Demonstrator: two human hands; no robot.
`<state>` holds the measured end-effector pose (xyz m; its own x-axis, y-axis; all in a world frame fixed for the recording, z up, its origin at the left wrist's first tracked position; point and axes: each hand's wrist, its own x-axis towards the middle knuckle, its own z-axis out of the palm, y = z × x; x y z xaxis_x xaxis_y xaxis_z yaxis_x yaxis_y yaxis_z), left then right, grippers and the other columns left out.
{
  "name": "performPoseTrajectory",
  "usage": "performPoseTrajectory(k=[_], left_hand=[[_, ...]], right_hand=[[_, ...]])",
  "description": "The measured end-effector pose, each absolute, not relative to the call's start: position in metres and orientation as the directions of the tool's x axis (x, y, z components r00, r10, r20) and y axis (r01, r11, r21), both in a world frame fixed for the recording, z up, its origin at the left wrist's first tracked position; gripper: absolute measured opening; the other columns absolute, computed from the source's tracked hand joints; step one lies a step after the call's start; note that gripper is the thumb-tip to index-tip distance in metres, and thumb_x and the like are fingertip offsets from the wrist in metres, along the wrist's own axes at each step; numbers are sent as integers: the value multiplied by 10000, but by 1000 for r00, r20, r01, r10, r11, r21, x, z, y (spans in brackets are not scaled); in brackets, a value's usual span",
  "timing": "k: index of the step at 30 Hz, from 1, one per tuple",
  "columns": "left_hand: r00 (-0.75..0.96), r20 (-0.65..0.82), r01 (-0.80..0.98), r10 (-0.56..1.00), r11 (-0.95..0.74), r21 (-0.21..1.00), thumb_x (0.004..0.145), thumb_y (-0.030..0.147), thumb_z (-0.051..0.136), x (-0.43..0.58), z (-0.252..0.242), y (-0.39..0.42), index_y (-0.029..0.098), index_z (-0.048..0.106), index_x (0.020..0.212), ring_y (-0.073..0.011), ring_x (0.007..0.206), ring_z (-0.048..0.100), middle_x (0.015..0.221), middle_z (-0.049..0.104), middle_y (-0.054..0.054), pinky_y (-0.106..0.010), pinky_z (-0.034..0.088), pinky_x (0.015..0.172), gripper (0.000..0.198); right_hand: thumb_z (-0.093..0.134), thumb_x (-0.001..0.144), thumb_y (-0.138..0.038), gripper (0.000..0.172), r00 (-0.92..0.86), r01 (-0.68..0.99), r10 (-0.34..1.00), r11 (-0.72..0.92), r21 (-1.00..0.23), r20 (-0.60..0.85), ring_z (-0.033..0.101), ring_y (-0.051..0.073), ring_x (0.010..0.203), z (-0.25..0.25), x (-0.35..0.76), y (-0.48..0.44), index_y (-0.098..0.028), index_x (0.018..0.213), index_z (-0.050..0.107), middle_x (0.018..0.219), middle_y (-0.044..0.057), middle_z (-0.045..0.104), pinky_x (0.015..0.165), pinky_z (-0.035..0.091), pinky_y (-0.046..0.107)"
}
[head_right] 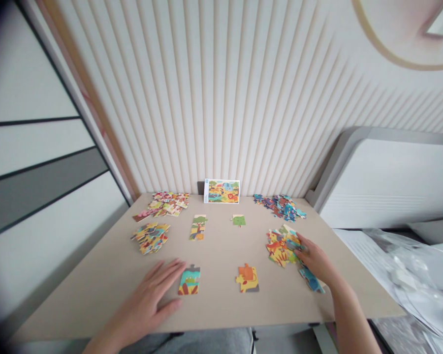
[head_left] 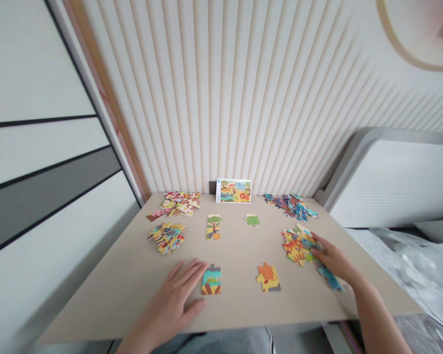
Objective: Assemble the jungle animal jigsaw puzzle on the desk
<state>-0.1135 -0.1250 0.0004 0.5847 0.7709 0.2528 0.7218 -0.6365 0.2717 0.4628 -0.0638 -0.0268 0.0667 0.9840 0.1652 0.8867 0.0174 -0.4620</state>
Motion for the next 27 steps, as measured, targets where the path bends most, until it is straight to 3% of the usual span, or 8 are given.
performPoseTrajectory(k=[6, 9, 13, 18, 23, 27], left_hand=[[577, 210, 716, 790, -612, 335, 968, 340, 587, -115, 2, -126, 355, 264, 1593, -257, 1442, 437, 1553, 474, -25, -547, 265, 1242, 704], [565, 223, 713, 794, -606, 353, 954, 340, 610, -113, 2, -127, 351, 306, 1580, -268, 1433, 450, 1536, 496, -41, -554, 272, 1236, 696], [548, 242, 711, 801, -598, 369, 967, 320, 586, -113, 2, -126, 325, 347, 1566, -264, 1408, 482, 1516, 522, -56, -546, 291, 1230, 645], [477, 270, 720, 836, -548, 426, 999, 331, 534, -116, 14, -112, 300, 461, 1499, -219, 1317, 567, 1448, 591, -52, -410, 438, 1151, 505], [520, 263, 676, 812, -580, 455, 905, 433, 687, -107, 40, -64, 264, 473, 1493, -257, 1300, 570, 1437, 595, -79, -407, 439, 1120, 648], [521, 253, 596, 815, -560, 576, 827, 399, 781, -96, 42, -25, 226, 540, 1430, -250, 1161, 639, 1304, 672, -89, -365, 489, 1024, 672]], right_hand=[[563, 854, -608, 707, 236, 917, 925, -110, -383, 299, 636, 385, 1184, -20, 459, -68, -199, 1430, 565, 1315, 159, 668, 988, 493, 534], [556, 868, -637, 695, 303, 894, 877, -125, -431, 374, 635, 367, 1170, -9, 423, -69, -192, 1403, 577, 1274, 164, 673, 984, 497, 518], [602, 900, -565, 608, 7, 831, 946, 175, -528, 325, 578, 339, 1274, 7, 337, -73, -240, 1412, 559, 1362, 142, 630, 1079, 451, 511], [687, 909, -422, 581, -392, 636, 875, 481, -603, 284, 548, 293, 1317, 29, 232, -71, -303, 1452, 516, 1430, 101, 584, 1129, 422, 513], [738, 889, -395, 603, -520, 532, 788, 600, -598, 328, 555, 271, 1300, 47, 180, -45, -302, 1445, 524, 1399, 93, 609, 1120, 430, 478], [752, 877, -395, 567, -549, 483, 758, 631, -607, 351, 584, 277, 1259, 54, 165, -19, -285, 1400, 566, 1351, 94, 645, 1094, 440, 480]])
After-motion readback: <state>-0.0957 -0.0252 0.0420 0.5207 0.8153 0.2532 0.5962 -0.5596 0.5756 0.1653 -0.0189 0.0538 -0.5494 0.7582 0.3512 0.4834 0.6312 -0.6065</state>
